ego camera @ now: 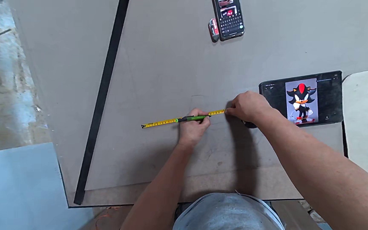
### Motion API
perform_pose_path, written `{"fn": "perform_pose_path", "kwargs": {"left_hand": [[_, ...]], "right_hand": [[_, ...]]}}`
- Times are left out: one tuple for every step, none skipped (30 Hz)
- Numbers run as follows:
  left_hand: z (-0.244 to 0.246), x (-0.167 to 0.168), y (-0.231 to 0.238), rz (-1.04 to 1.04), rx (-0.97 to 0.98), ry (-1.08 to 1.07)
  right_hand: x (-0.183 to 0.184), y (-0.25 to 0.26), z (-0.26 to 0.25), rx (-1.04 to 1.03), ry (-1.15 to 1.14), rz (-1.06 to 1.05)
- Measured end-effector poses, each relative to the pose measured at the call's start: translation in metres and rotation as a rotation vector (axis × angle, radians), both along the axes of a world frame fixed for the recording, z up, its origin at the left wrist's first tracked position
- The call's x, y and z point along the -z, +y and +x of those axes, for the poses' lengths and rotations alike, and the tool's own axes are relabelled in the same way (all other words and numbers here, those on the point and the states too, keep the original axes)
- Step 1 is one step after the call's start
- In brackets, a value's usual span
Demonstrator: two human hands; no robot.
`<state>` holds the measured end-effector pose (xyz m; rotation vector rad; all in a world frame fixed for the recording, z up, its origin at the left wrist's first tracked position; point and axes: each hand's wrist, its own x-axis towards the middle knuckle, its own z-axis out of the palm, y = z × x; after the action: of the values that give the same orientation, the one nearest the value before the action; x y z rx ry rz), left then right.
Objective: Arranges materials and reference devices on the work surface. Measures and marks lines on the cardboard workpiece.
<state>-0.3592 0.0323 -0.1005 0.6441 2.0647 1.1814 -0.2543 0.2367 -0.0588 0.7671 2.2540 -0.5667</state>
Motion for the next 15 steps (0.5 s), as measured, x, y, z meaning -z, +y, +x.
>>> {"fn": "perform_pose_path", "kwargs": {"left_hand": [[0.0005, 0.0, 0.0012, -0.019, -0.01, 0.013], [0.0011, 0.0, 0.0018, -0.025, -0.012, 0.035], [0.0011, -0.0005, 0.0012, -0.036, -0.001, 0.054], [0.0003, -0.0009, 0.0011, -0.042, 0.009, 0.066], [-0.0009, -0.001, 0.0012, -0.043, 0.017, 0.071], [-0.0018, -0.0005, 0.0011, -0.038, 0.022, 0.07], [-0.0022, -0.0002, 0.0012, -0.033, 0.024, 0.066], [-0.0023, 0.0005, 0.0013, -0.025, 0.026, 0.064], [-0.0023, 0.0014, 0.0013, -0.013, 0.027, 0.066], [-0.0022, 0.0019, 0.0016, -0.007, 0.026, 0.066], [-0.0021, 0.0022, 0.002, -0.007, 0.026, 0.07], [-0.0021, 0.0022, 0.0023, -0.013, 0.024, 0.071], [-0.0021, 0.0023, 0.002, -0.018, 0.024, 0.074], [-0.002, 0.0028, 0.0015, -0.014, 0.027, 0.078], [-0.0019, 0.0032, 0.0013, -0.006, 0.029, 0.08]], "right_hand": [[0.0007, 0.0004, 0.0007, 0.004, 0.005, -0.001], [0.0015, 0.0007, 0.0015, 0.005, 0.008, -0.001], [0.0021, 0.0001, 0.0022, 0.002, 0.009, -0.004], [0.0024, 0.0, 0.0021, -0.004, 0.013, -0.006], [0.0022, 0.0004, 0.0016, -0.01, 0.018, -0.006], [0.002, 0.0006, 0.0012, -0.011, 0.019, -0.007], [0.0018, 0.0008, 0.0009, -0.008, 0.018, -0.01], [0.0017, 0.001, 0.0013, -0.002, 0.022, -0.014], [0.0022, 0.0013, 0.002, 0.003, 0.031, -0.019], [0.0033, 0.0016, 0.0028, 0.005, 0.035, -0.023], [0.0045, 0.002, 0.0035, 0.006, 0.036, -0.024], [0.0055, 0.0023, 0.004, 0.007, 0.038, -0.024], [0.0057, 0.0021, 0.004, 0.009, 0.036, -0.025], [0.006, 0.0016, 0.0038, 0.009, 0.034, -0.023], [0.006, 0.0012, 0.0036, 0.009, 0.033, -0.021]]}}
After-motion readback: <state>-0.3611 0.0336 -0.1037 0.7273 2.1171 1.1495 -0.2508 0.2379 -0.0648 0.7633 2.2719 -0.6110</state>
